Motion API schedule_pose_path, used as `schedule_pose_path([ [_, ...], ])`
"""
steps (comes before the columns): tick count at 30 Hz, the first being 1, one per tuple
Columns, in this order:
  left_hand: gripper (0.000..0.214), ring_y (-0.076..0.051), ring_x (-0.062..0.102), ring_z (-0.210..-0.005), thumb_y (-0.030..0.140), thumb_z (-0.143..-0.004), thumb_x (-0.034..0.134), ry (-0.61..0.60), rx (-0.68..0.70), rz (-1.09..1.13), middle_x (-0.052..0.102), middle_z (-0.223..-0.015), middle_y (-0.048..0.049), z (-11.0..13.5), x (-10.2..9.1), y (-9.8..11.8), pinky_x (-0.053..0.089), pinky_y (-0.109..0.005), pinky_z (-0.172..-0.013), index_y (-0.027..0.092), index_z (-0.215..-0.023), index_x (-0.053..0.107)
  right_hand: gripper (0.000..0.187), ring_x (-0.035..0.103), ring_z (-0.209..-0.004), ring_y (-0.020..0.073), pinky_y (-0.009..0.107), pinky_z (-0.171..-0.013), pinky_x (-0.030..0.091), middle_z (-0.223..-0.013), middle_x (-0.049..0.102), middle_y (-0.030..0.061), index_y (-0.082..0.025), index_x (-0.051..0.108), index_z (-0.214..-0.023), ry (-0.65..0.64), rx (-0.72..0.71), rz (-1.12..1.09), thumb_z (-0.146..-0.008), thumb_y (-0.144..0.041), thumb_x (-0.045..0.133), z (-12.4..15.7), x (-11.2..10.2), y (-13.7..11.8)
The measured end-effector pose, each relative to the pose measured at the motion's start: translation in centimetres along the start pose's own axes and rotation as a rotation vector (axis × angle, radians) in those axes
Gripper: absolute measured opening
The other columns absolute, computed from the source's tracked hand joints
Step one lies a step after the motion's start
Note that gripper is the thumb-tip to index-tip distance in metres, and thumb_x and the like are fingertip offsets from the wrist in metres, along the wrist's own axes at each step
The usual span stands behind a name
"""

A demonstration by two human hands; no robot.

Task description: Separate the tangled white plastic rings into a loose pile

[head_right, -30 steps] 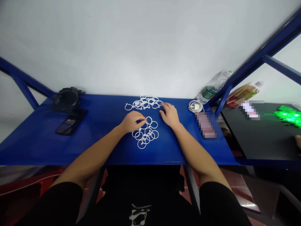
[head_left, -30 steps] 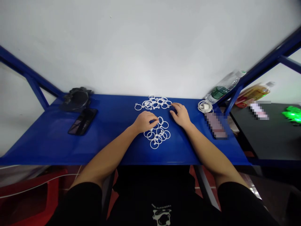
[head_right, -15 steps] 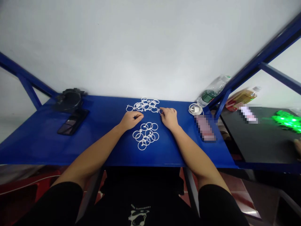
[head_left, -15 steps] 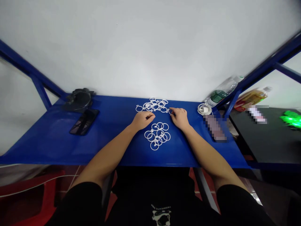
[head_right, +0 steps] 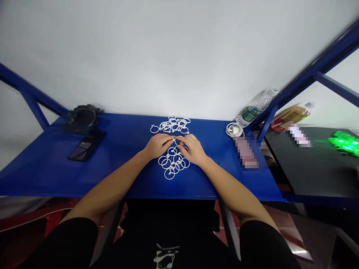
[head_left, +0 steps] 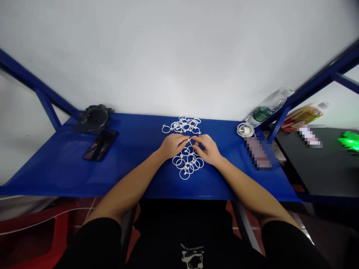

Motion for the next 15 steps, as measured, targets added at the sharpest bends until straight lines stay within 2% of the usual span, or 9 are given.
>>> schedule_pose_path([
  [4,0.018,-0.016,0.074,-0.083,0.030,-0.103,0.058,-0.005,0.044,-0.032,0.080,-0.092,-0.0038,-0.2,-0.1,1.1,0.055,-0.034,-0.078,0.023,-0.104,0.075,0.036,0.071,-0.093,0.0222,0.045,-0.092,0.057,-0.097,0.076,0.0045,-0.026,0.066,-0.133,-0.028,-0.001,-0.007,-0.101,-0.041,0.064,0.0,0.5,0.4],
  [8,0.018,-0.016,0.073,-0.081,0.030,-0.104,0.058,-0.020,0.072,-0.057,0.079,-0.089,-0.0020,-0.4,-0.1,2.0,0.053,-0.035,-0.079,0.024,-0.098,0.074,0.030,0.076,-0.095,0.0201,0.044,-0.100,0.059,-0.105,0.080,0.0030,-0.028,0.072,-0.126,-0.072,0.034,0.054,-0.104,-0.042,0.058,0.3,0.7,0.9],
  [15,0.019,-0.018,0.071,-0.083,0.027,-0.103,0.055,-0.065,0.150,-0.099,0.079,-0.091,-0.0030,-0.5,0.2,3.0,0.050,-0.038,-0.082,0.022,-0.099,0.073,0.024,0.077,-0.086,0.0189,0.041,-0.101,0.060,-0.097,0.081,0.0028,-0.025,0.077,-0.115,-0.111,-0.071,0.210,-0.104,-0.031,0.056,0.3,0.4,-1.0],
])
Point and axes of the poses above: each hand's wrist, its own z-axis away from the middle knuckle, its own x-axis out of the palm, y = z × x, the point moved 9 cm from there along -z, towards the middle knuckle
